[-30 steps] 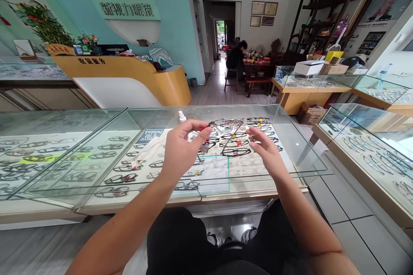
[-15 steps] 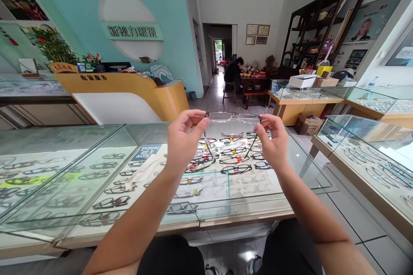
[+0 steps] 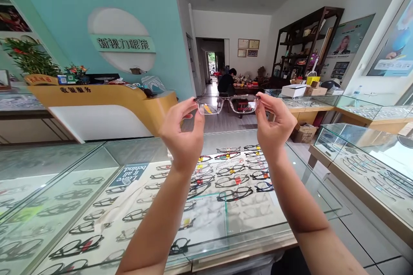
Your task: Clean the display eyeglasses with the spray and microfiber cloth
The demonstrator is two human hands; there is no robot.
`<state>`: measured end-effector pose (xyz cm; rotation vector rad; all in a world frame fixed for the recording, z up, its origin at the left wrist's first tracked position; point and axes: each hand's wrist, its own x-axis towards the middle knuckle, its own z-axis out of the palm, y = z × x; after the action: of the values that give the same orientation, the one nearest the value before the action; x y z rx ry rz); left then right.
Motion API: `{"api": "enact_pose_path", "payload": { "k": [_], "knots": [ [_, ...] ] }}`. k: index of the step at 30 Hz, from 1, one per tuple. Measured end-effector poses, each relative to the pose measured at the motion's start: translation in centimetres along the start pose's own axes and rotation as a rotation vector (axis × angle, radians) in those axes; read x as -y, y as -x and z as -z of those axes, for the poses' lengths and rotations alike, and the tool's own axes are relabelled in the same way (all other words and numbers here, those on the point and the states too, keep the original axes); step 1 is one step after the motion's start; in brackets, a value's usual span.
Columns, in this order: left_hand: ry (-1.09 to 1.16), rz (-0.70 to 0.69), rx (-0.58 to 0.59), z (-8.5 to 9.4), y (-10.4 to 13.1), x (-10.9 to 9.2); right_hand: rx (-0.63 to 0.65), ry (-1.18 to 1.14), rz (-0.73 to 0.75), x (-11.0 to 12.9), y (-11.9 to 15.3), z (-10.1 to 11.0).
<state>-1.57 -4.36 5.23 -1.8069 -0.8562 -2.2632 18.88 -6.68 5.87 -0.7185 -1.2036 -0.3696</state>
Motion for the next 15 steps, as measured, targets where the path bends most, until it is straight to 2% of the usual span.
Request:
{"api": "enact_pose_path", "payload": {
  "k": [5, 10, 15],
  "knots": [
    [-0.060, -0.079, 0.135, 0.5, 0.3, 0.6, -0.005, -0.013, -0.015, -1.4, 0.9, -0.5],
    [-0.079, -0.033, 0.128, 0.4, 0.4, 1.3, 0.054, -0.009, -0.039, -2.5, 1.3, -1.0],
    [-0.053, 0.031, 0.131, 0.3, 0.7, 1.6, 0.151, -0.057, -0.098, -2.3, 1.6, -0.6]
  ]
}}
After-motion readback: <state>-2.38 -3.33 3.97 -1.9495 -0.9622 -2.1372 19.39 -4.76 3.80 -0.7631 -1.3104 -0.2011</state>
